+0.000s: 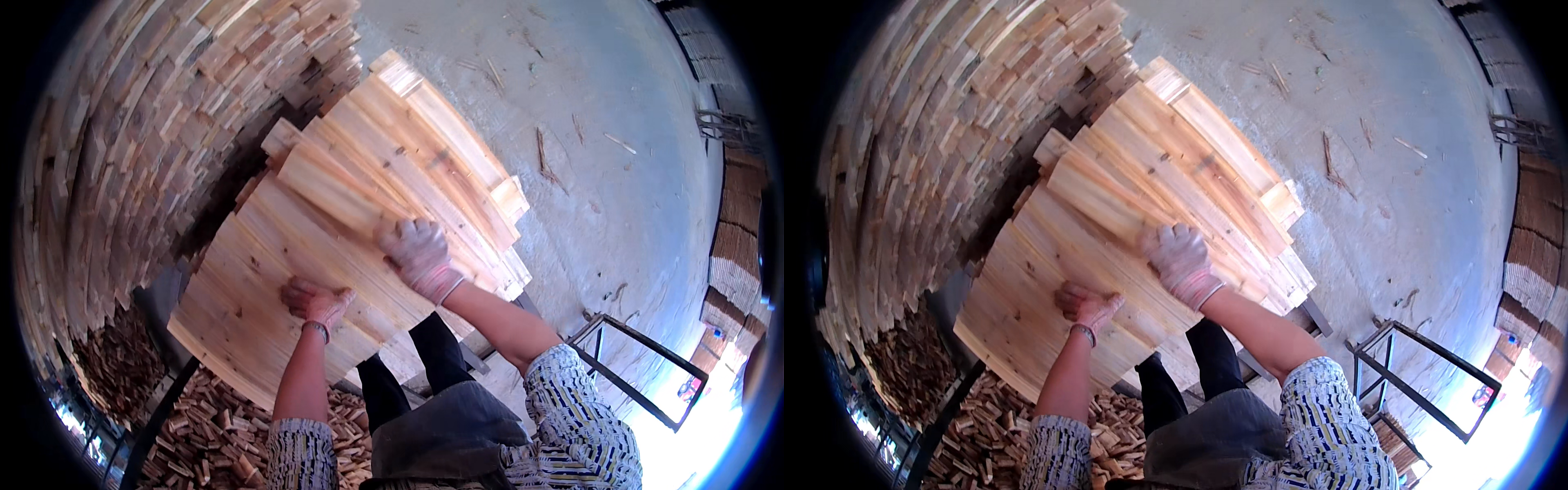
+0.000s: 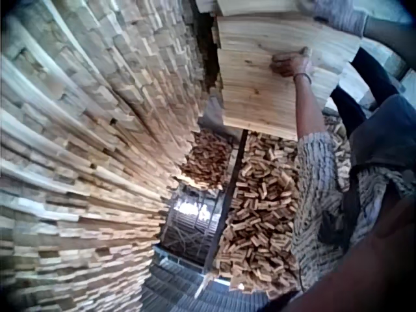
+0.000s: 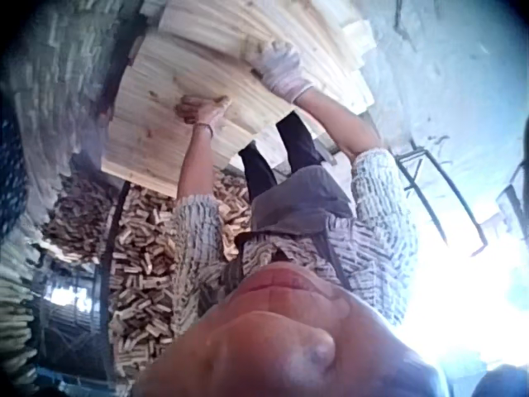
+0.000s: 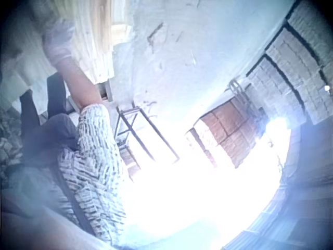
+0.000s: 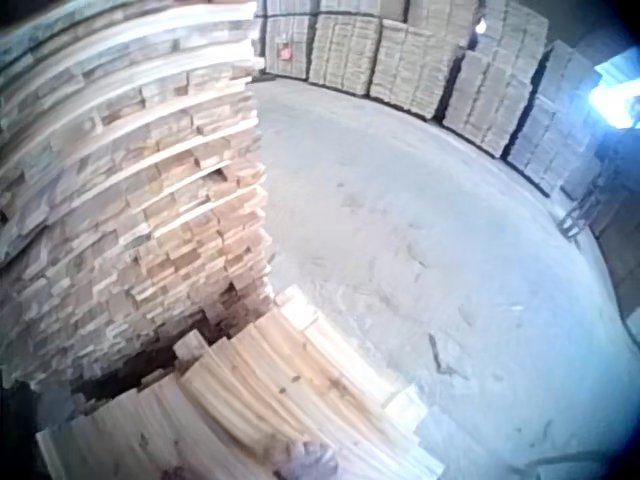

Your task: The person repeatedly picks up small bundles of wooden planks from a large pile and places them onto a growing stack on a pallet. The person wears gloves and an apron while performing this repetitive stacking task in a warehouse environment.

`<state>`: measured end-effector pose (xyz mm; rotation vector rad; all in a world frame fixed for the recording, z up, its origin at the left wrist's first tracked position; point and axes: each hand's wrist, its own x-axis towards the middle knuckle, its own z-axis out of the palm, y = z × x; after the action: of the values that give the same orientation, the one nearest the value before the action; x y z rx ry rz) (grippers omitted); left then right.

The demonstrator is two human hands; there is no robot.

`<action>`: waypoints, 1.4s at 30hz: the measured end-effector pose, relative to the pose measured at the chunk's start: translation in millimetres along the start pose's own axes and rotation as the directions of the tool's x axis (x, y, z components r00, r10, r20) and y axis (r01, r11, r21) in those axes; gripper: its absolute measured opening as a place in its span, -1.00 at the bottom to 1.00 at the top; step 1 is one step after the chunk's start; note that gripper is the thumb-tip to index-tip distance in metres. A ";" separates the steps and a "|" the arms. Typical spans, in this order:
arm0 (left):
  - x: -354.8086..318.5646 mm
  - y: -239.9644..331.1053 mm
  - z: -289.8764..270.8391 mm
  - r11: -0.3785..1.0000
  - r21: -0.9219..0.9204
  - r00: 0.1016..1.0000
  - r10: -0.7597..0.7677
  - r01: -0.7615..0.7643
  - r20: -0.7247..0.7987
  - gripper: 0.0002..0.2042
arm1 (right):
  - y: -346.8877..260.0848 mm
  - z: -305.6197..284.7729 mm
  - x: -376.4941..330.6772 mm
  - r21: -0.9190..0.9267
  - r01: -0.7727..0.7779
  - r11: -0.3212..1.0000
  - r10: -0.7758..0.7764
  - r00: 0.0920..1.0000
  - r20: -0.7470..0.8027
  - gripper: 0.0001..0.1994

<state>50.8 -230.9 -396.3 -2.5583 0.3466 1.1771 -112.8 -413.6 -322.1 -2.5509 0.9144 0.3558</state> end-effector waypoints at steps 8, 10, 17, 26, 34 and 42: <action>-0.6 4.1 -0.9 0.999 0.036 0.999 -0.023 0.021 0.034 0.45 | 4.2 -3.3 11.9 0.203 -0.170 0.964 0.147 0.981 0.126 -0.10; -3.4 12.7 -7.8 0.999 0.033 0.999 -0.029 0.027 0.043 0.46 | 19.2 -25.1 9.9 0.251 -0.177 0.952 0.161 0.983 0.083 -0.12; -8.6 13.9 -13.7 0.998 -0.014 0.995 -0.053 0.055 0.088 0.48 | 158.9 -84.8 40.2 0.070 -0.257 0.964 0.262 0.961 -0.086 -0.17; -4.0 -3.0 0.8 1.000 0.010 1.000 0.018 -0.018 -0.013 0.45 | 167.2 -39.5 81.8 0.134 -0.406 0.904 0.418 0.905 -0.076 -0.13; 15.2 13.5 3.8 0.939 -0.291 0.982 0.185 -0.184 -0.026 0.29 | 224.6 -65.7 16.4 0.671 -0.167 0.722 0.422 0.876 -0.236 0.04; -77.3 206.3 -56.8 0.831 -0.536 0.975 -0.213 0.147 -0.064 0.12 | 144.9 -41.1 -189.9 0.964 -0.194 -0.182 0.563 0.783 0.264 -0.28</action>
<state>-28.9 -435.6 -337.1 -3.0539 -0.2375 1.1720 -346.0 -430.3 -257.9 -0.7739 1.3362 -0.4690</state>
